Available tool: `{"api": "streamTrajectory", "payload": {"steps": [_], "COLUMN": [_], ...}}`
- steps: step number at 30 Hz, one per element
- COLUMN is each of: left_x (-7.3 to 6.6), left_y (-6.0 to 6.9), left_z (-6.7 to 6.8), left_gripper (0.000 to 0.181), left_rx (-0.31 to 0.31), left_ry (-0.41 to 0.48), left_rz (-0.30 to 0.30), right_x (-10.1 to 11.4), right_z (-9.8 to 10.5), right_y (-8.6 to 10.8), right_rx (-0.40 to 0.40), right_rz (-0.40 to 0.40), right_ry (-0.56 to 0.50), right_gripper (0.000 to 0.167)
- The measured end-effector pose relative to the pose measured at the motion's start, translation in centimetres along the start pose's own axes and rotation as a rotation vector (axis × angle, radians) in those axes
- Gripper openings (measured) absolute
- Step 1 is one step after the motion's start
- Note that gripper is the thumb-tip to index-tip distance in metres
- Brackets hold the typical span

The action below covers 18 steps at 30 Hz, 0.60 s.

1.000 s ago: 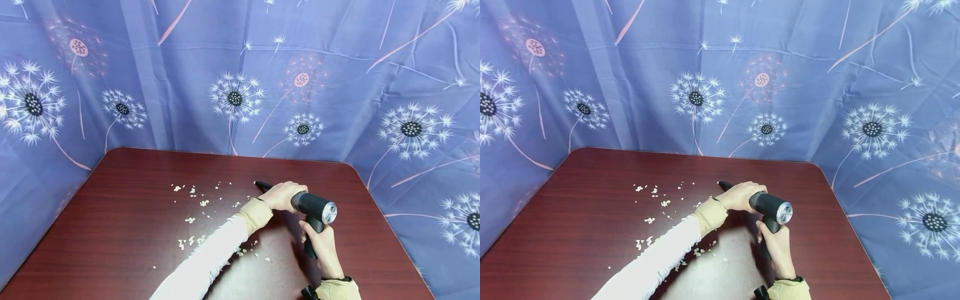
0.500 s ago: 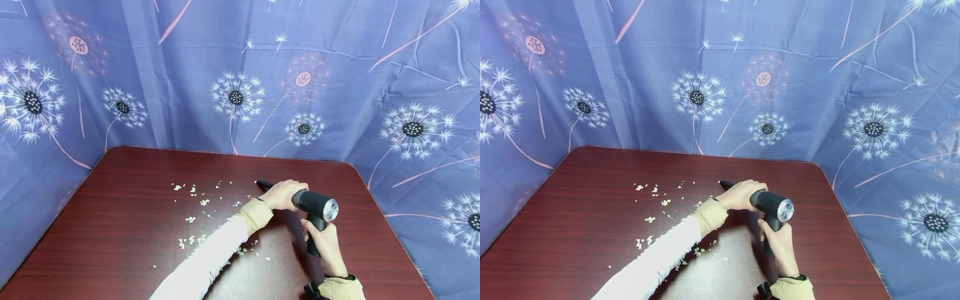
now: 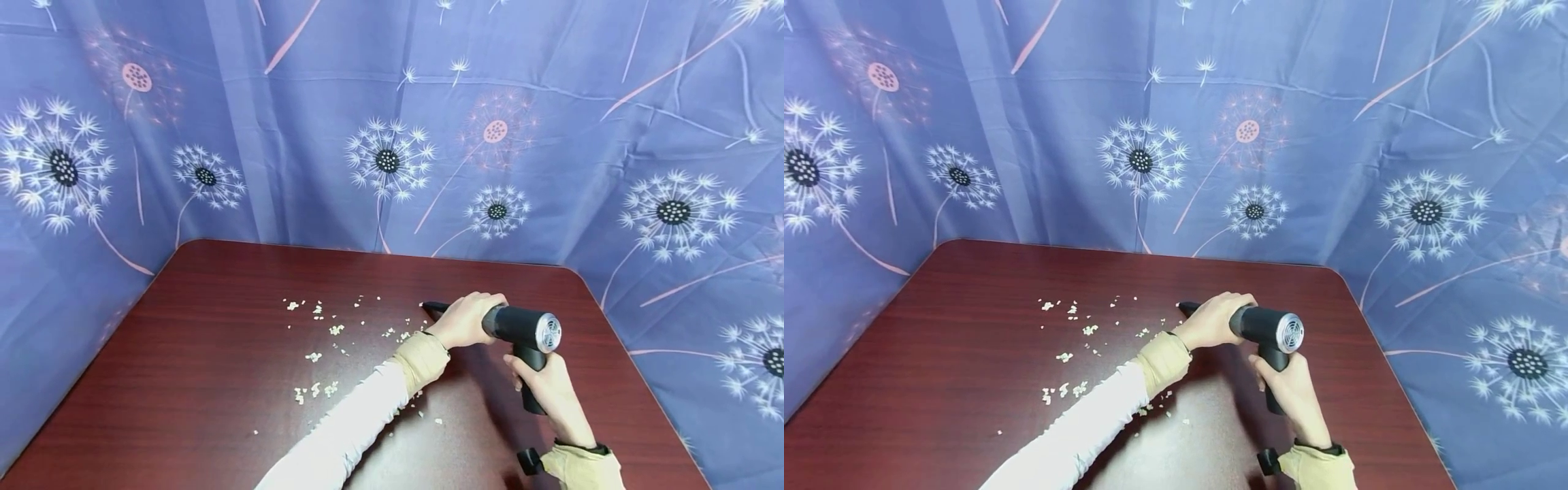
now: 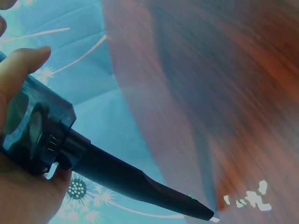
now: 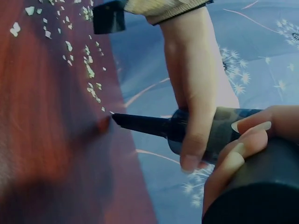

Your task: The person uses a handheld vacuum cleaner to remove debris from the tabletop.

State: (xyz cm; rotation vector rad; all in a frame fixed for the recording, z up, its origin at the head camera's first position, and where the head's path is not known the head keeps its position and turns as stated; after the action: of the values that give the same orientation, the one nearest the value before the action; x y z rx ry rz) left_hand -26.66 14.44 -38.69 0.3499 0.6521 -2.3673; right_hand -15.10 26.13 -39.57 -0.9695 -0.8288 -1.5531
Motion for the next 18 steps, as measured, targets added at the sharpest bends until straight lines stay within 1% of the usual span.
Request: {"api": "streamTrajectory", "payload": {"steps": [4,10,13,18], "left_x": [-1.0,-2.4,-2.9,-3.4], "left_y": [0.1,0.6,1.0,1.8], "left_z": [0.1,0.3,0.2,0.0], "left_gripper": [0.047,0.046,0.047,0.05], "left_rx": [-0.025,-0.076,-0.1,-0.127], "left_ry": [0.011,0.01,0.024,0.04], "left_rz": [0.003,0.015,0.027,0.046], "right_x": [0.4,0.9,1.1,1.3], "right_z": [1.0,2.5,2.9,3.1], "right_y": [0.6,1.5,1.8,2.4], "right_rx": [0.011,0.054,0.072,0.103], "right_rz": [0.01,0.048,0.048,0.056], "right_ry": [0.051,0.119,0.154,0.177], "right_gripper": [0.024,0.028,0.029,0.027]}}
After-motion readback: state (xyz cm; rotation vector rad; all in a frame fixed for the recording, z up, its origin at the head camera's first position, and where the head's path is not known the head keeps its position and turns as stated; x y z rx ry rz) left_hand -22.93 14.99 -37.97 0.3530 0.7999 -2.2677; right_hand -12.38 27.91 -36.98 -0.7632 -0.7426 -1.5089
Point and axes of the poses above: each hand's wrist, its own y-axis away from the middle knuckle, its own z-axis out of the back of the hand, x = y × z, the point moved 5 cm from there along -y, towards the middle knuckle, and after that the axes turned 3 degrees about z, right-handed, at the moved point
